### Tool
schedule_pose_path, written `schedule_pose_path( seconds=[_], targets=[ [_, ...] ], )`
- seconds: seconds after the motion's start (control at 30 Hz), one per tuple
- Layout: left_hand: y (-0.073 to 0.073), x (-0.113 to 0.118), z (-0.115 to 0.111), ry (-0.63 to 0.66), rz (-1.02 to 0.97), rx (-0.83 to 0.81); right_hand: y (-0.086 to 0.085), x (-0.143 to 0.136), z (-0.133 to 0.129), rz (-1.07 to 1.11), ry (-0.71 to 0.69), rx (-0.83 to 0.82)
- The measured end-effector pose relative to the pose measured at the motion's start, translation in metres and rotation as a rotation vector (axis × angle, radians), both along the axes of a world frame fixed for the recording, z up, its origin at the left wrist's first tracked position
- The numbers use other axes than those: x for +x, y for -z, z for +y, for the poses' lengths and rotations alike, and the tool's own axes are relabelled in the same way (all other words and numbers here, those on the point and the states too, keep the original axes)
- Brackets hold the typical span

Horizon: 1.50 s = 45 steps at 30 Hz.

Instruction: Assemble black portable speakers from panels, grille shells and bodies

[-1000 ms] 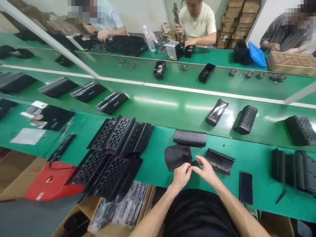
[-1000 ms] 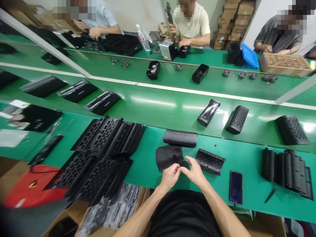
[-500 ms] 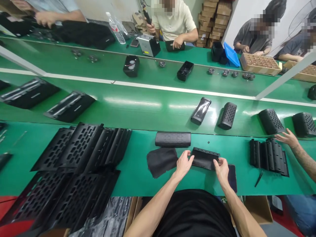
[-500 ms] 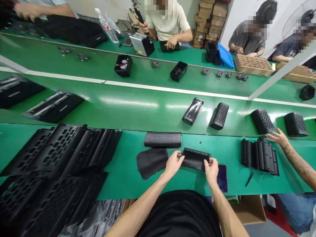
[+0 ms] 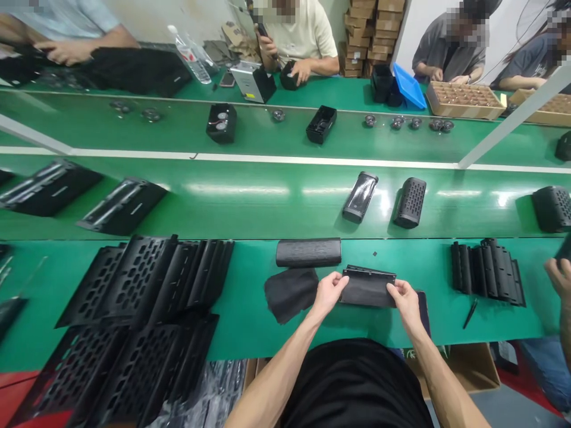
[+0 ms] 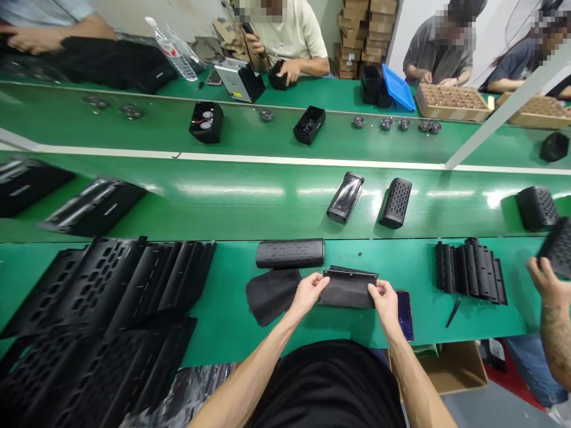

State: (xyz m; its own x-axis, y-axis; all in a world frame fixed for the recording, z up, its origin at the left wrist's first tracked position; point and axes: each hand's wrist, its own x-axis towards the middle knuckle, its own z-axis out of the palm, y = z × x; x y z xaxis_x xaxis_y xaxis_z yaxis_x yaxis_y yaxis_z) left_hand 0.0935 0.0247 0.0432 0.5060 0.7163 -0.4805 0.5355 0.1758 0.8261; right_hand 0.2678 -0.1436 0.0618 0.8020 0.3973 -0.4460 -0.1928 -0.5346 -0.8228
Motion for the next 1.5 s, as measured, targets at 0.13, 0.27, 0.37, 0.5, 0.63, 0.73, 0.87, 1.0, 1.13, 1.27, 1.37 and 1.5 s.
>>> schedule_pose_path(
  seconds=[0.13,0.27,0.37,0.5,0.63,0.73,0.87,1.0,1.13,1.27,1.37,1.5],
  targets=[
    [-0.019,-0.014,0.0,-0.029,-0.095,-0.089,-0.015,-0.001,0.001,0.107,-0.041,0.068],
    [-0.03,-0.022,-0.002,-0.064,-0.174,-0.175,-0.029,-0.002,0.004,0.123,-0.066,0.075],
    [-0.033,-0.025,-0.004,-0.088,-0.223,-0.237,-0.038,-0.003,0.007,0.119,-0.078,0.076],
    [-0.036,-0.028,-0.007,-0.122,-0.268,-0.288,-0.041,-0.004,0.007,0.154,-0.066,0.102],
    [-0.044,-0.034,-0.008,-0.143,-0.317,-0.333,-0.044,-0.002,0.003,0.169,-0.105,0.148],
    [-0.049,-0.039,-0.008,-0.151,-0.39,-0.391,-0.05,-0.002,0.002,0.131,-0.134,0.154],
    [-0.05,-0.045,-0.008,-0.139,-0.417,-0.391,-0.058,-0.003,0.004,0.093,-0.14,0.149],
    [-0.049,-0.048,-0.008,-0.122,-0.404,-0.336,-0.063,-0.002,0.006,0.077,-0.129,0.158],
    [-0.051,-0.05,-0.006,-0.097,-0.436,-0.332,-0.066,-0.001,0.006,0.064,-0.147,0.144],
    [-0.053,-0.052,-0.004,-0.068,-0.504,-0.371,-0.066,0.0,0.005,0.087,-0.137,0.168],
    [-0.053,-0.053,-0.003,-0.067,-0.53,-0.399,-0.067,0.001,0.005,0.1,-0.138,0.17],
    [-0.055,-0.052,-0.003,-0.068,-0.562,-0.43,-0.068,0.002,0.004,0.096,-0.14,0.168]
  ],
)
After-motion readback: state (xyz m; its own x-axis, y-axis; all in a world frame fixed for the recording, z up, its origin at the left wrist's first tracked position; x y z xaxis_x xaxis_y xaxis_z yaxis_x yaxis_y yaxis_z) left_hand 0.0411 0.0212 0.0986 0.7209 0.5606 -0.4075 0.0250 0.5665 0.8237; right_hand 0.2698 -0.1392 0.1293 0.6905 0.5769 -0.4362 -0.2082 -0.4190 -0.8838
